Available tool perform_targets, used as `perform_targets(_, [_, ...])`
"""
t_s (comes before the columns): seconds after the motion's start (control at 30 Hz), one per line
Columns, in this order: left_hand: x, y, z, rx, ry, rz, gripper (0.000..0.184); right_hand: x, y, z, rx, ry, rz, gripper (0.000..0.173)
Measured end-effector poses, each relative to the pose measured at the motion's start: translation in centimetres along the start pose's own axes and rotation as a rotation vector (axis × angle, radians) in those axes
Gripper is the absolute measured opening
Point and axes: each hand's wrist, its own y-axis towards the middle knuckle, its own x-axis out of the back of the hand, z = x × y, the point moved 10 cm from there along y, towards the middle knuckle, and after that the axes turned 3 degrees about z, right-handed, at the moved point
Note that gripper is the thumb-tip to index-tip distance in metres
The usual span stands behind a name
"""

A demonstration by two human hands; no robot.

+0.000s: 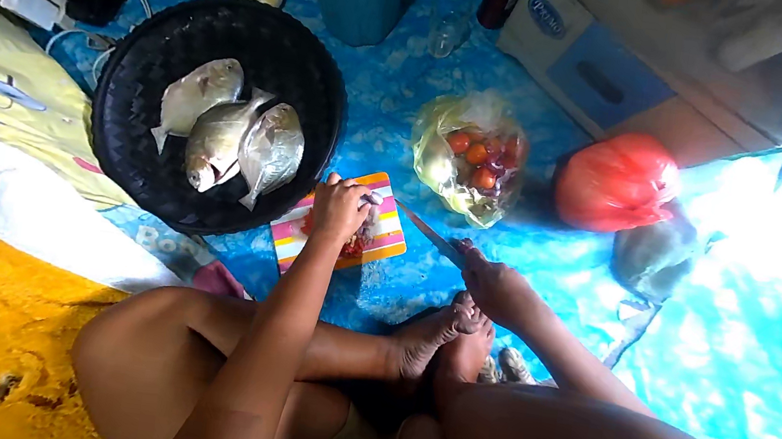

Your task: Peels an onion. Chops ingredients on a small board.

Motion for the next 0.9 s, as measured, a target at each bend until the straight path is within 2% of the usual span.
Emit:
perform_targets(0.13, [-1.0,1.2,-1.6,-0.024,0.091,0.026,0.027,0.0,0.1,-0.1,-0.031,0.022,0.002,0.043])
perform_targets(0.27, [-1.5,1.9,-1.7,-0.016,0.129,0.052,0.020,-0.5,0.3,0.0,-0.035,0.034,0.009,0.043])
perform_targets(0.4, [-1.8,2.1,-1.0,0.065,-0.136,0.122,0.028,-0.8,0.3,0.3,-0.024,0.054,0.020,0.043])
perform_targets(0.5, [-2.4,2.1,-0.9,0.083,-0.160,0.160,0.031,-1.1,0.5,0.7,-0.005,0.069,0.039,0.042])
perform_targets(0.63, [-1.6,1.9,-1.4,0.034,-0.031,0.053,0.020,-1.9,0.7,1.8,0.025,0.105,0.097,0.038])
perform_targets(0.77, [-1.3,1.1,-1.3,-0.028,-0.075,-0.062,0.014,-2.0,0.6,3.3,0.023,0.043,0.090,0.040])
perform_targets(0.9, [-1.3,0.7,-1.2,0.015,-0.083,-0.101,0.013,-2.2,0.8,4.4,0.030,0.007,0.093,0.040])
